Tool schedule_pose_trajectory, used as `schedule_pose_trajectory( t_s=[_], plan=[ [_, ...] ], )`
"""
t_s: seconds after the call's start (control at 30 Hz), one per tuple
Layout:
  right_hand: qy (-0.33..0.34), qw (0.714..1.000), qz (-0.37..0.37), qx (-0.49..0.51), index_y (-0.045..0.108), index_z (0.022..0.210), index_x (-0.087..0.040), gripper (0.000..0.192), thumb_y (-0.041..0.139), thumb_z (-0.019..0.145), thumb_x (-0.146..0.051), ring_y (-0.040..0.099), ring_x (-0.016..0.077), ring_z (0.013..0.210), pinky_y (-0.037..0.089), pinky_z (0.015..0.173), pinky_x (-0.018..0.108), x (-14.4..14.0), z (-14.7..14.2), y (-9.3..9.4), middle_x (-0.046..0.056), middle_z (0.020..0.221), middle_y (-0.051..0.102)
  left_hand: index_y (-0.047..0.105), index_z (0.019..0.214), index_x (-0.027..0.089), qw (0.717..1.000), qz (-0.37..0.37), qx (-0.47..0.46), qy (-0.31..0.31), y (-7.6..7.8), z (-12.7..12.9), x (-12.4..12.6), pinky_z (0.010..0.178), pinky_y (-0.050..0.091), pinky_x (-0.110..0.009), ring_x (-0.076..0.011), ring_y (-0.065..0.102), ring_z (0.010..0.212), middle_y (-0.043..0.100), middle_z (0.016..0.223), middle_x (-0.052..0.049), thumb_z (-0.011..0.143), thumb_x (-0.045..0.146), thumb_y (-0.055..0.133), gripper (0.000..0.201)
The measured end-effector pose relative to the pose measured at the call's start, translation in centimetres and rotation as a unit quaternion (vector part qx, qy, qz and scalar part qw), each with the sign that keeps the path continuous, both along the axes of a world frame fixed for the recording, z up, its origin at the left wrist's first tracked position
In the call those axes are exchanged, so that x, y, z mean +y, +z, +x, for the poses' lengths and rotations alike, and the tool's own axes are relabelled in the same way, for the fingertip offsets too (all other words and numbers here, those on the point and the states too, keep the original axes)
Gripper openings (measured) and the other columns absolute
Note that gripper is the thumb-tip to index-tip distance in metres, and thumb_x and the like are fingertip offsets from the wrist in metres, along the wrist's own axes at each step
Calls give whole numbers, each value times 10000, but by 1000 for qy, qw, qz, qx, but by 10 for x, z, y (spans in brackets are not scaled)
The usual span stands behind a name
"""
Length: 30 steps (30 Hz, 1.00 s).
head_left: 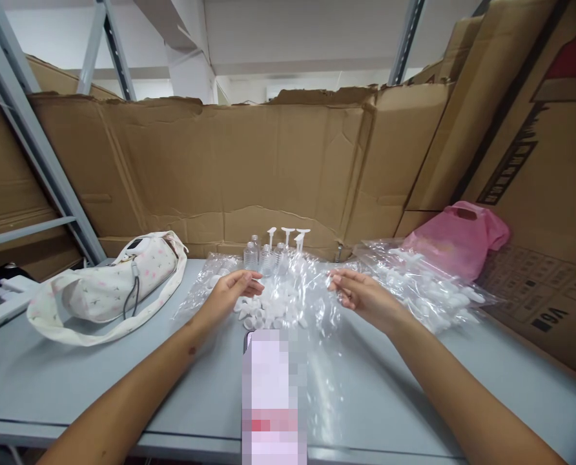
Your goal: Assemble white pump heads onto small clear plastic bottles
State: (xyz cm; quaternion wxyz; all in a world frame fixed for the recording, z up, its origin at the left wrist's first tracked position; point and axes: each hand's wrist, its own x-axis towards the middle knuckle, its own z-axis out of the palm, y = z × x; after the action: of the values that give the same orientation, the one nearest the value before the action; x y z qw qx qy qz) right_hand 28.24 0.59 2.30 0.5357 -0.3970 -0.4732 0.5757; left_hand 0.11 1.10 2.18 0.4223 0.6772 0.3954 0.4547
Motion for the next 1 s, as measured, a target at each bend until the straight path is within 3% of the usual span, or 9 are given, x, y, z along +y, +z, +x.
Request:
schedule_pose_trajectory(
  t_s=[0.13, 0.33, 0.47, 0.6, 0.77, 1.0],
  plan=[
    [63, 995, -14, -75, 630, 924, -186, 281, 701, 704, -347, 447, 37, 405, 332, 380, 158, -8, -17, -6, -2, 677, 647, 561, 1064, 163, 991, -100, -58, -62, -5, 12, -7, 701, 486, -294, -175, 645, 800, 666, 939, -91, 842, 533, 470, 442],
    [127, 980, 0, -156, 587, 1020, -189, 351, 662, 722, -358, 487, 76, 423, 332, 423, 211, -13, -28, -15, 3, 682, 641, 573, 918, 147, 991, -117, -59, -17, -6, 31, -20, 543, 411, -221, -110, 576, 620, 582, 766, -14, 796, 513, 554, 386],
    [99, 980, 14, -174, 601, 979, -176, 329, 610, 756, -419, 425, 67, 402, 282, 416, 220, -14, -32, -18, -2, 630, 605, 598, 866, 150, 990, -130, -61, -5, -9, 32, -20, 510, 385, -214, -82, 475, 555, 507, 694, 26, 767, 487, 598, 351],
    [55, 981, 19, -183, 609, 809, -170, 331, 586, 756, -496, 353, 53, 394, 246, 407, 218, -16, -37, -16, -12, 601, 575, 630, 864, 147, 990, -115, -80, -7, -12, 31, -17, 544, 378, -219, -101, 498, 621, 565, 752, -1, 751, 454, 628, 327],
    [19, 983, 39, -178, 611, 713, -171, 332, 637, 709, -502, 365, 63, 422, 283, 431, 229, -14, -37, -15, -24, 563, 534, 677, 893, 146, 988, -121, -94, 9, -15, 31, -14, 629, 387, -231, -119, 523, 673, 616, 757, -23, 758, 446, 618, 334],
    [22, 980, 65, -187, 609, 691, -177, 363, 569, 766, -530, 360, 91, 427, 266, 461, 244, -12, -35, -18, -45, 416, 443, 678, 927, 169, 993, -93, -68, 1, -19, 30, -14, 600, 381, -231, -129, 525, 639, 594, 671, -8, 818, 478, 520, 364]
  ],
)
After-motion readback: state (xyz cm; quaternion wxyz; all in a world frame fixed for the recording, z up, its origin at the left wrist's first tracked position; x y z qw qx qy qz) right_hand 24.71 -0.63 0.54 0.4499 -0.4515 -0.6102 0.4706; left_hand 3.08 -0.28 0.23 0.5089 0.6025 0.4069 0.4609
